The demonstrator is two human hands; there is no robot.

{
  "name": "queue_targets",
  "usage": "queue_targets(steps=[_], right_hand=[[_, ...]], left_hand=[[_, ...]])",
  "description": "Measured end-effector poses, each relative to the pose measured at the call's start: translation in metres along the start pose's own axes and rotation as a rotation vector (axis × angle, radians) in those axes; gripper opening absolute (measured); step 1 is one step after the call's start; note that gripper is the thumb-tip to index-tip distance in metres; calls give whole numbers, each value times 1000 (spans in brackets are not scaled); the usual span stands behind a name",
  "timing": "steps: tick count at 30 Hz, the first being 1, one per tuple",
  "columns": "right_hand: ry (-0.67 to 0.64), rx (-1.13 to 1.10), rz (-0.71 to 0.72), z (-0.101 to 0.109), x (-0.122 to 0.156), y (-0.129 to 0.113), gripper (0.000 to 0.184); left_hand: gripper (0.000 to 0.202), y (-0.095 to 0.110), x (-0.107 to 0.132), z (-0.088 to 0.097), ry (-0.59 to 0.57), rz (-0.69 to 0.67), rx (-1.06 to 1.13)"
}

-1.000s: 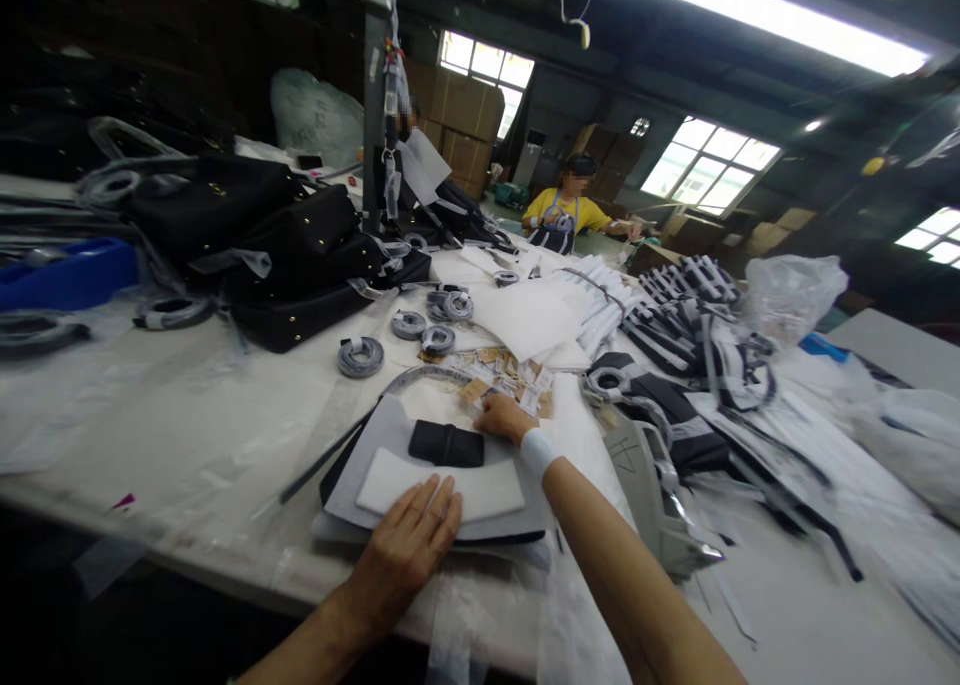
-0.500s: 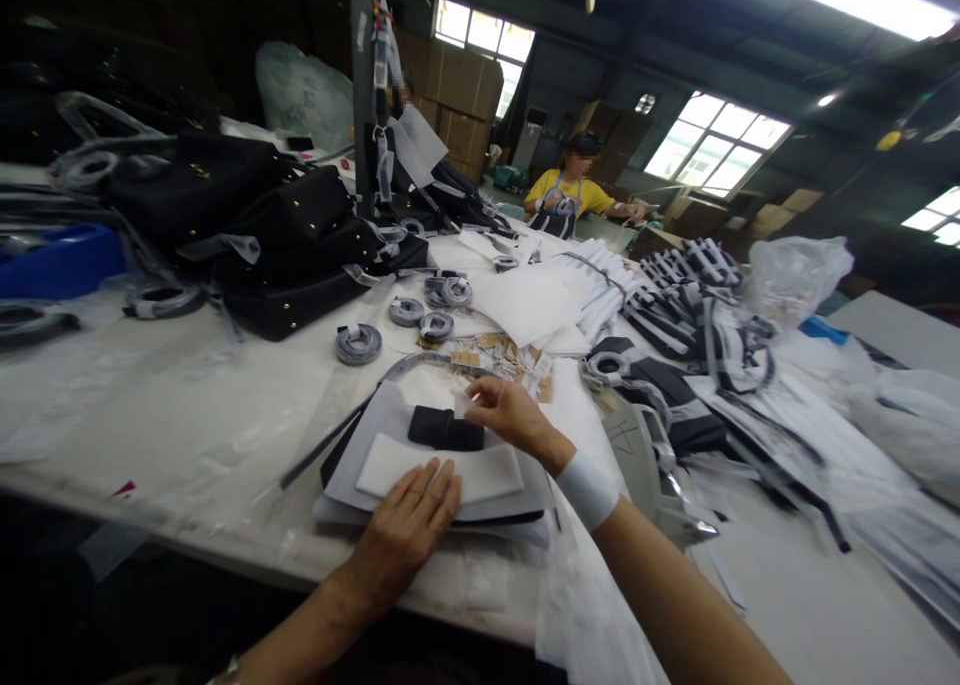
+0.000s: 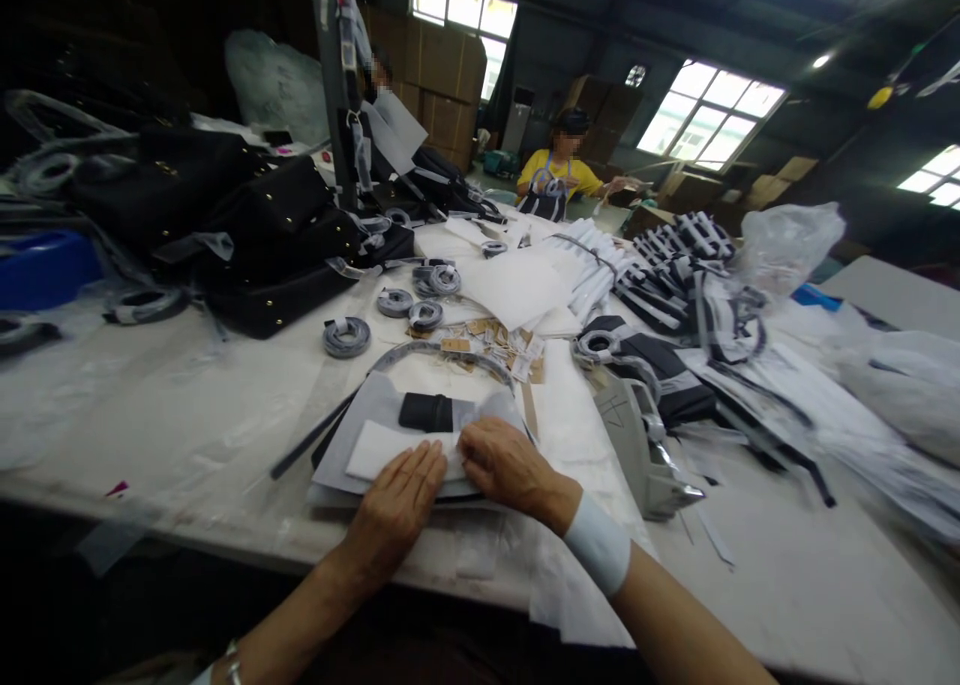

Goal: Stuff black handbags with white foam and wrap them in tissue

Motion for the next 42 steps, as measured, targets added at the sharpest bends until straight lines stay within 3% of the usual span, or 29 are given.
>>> queue_targets(steps=[4,9,10,13,15,19,22,26,31,33,37,42], right_hand=[[47,-24,-3,4,7,1,19],[240,-124,-91,25,17,3,6],[249,-124,-118,30,16,6,13],[182,-101,-204,39,5,18,61],[121,-63,-279,40,-9,29,74],[-78,81,-430,32,-37,46,58],[-166,170,-440,18,-44,44,39],[-163,182,-456,2,-40,40,25],[-128,204,-526,-6,-50,54,37],[-135,219,-543,-9,-60,62,38],[-172,210,-555,-18,-75,71,14],[-189,161,-496,-17,-74,71,18]], left_hand=[[41,0,-2,3,-1,15,-5],[41,0,-2,2,-26,22,1],[41,-1,-1,2,-29,17,5],[38,-3,-1,2,-13,-10,22],[36,-6,-2,2,2,-23,36],[36,-12,-6,4,6,-31,41],[36,-17,-5,9,-4,-16,30],[38,-24,2,21,-29,-10,46],[37,-34,5,35,-49,-10,67],[37,-37,6,37,-52,-18,76],[38,-40,12,39,-36,17,99],[38,-39,19,39,-57,47,85]])
Point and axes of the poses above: each hand's wrist, its own x-axis away from the middle knuckle, its own z-axis out of the back of the hand, y = z × x, the point moved 1 cm from there along -x, towards the middle knuckle
